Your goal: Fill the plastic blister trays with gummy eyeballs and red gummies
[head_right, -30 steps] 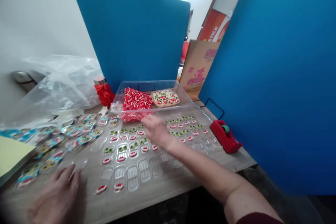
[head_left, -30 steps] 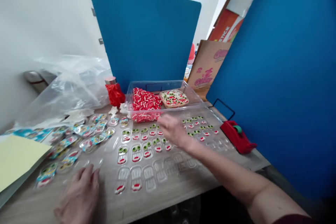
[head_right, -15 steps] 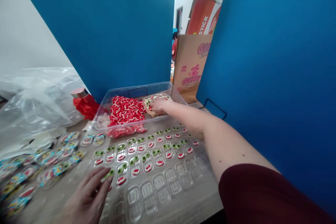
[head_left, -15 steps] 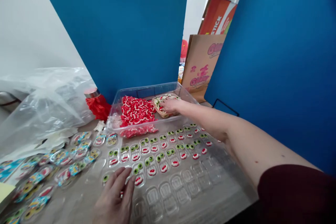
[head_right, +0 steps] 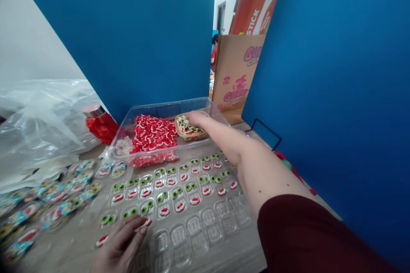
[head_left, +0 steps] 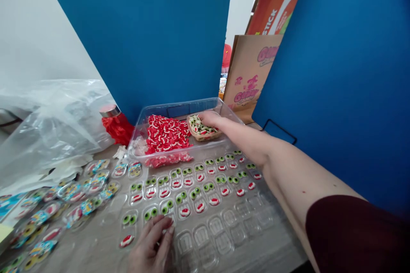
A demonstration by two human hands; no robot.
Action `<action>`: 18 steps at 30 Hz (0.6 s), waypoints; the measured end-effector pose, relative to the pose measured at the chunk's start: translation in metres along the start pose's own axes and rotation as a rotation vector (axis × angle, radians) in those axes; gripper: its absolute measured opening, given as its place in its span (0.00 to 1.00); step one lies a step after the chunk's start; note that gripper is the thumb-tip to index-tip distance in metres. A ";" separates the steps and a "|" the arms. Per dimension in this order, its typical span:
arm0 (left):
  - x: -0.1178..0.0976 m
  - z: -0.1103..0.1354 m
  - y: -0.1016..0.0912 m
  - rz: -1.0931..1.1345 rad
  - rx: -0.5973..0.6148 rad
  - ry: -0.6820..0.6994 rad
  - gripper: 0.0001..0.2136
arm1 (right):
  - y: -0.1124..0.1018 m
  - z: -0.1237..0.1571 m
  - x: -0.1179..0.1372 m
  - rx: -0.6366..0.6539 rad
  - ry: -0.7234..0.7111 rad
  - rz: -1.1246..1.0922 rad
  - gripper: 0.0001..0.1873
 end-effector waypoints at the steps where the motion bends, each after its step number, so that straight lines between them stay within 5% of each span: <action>1: 0.000 0.000 0.000 0.036 -0.002 -0.017 0.15 | -0.004 0.000 -0.003 -0.019 0.030 -0.080 0.14; 5: -0.016 -0.001 0.005 0.269 -0.011 -0.108 0.16 | -0.021 0.002 -0.010 -0.064 0.153 -0.428 0.19; 10: -0.042 0.000 0.024 0.822 0.134 -0.336 0.17 | -0.041 0.021 -0.009 -0.032 0.205 -0.821 0.21; 14: -0.053 -0.004 0.041 1.365 0.274 -0.485 0.15 | -0.056 0.057 0.006 0.018 0.124 -1.014 0.08; 18: -0.074 -0.005 0.050 1.675 0.310 -0.482 0.10 | -0.028 0.117 0.050 0.142 0.009 -1.090 0.07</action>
Point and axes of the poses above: each hand's wrist, its own z-axis away from the middle knuckle, its own y-axis out of the palm, x = y × z, the point moved 2 cm from there along -z, towards the middle knuckle, and after that the axes turned 12 degrees about x, right-handed, at the moved point
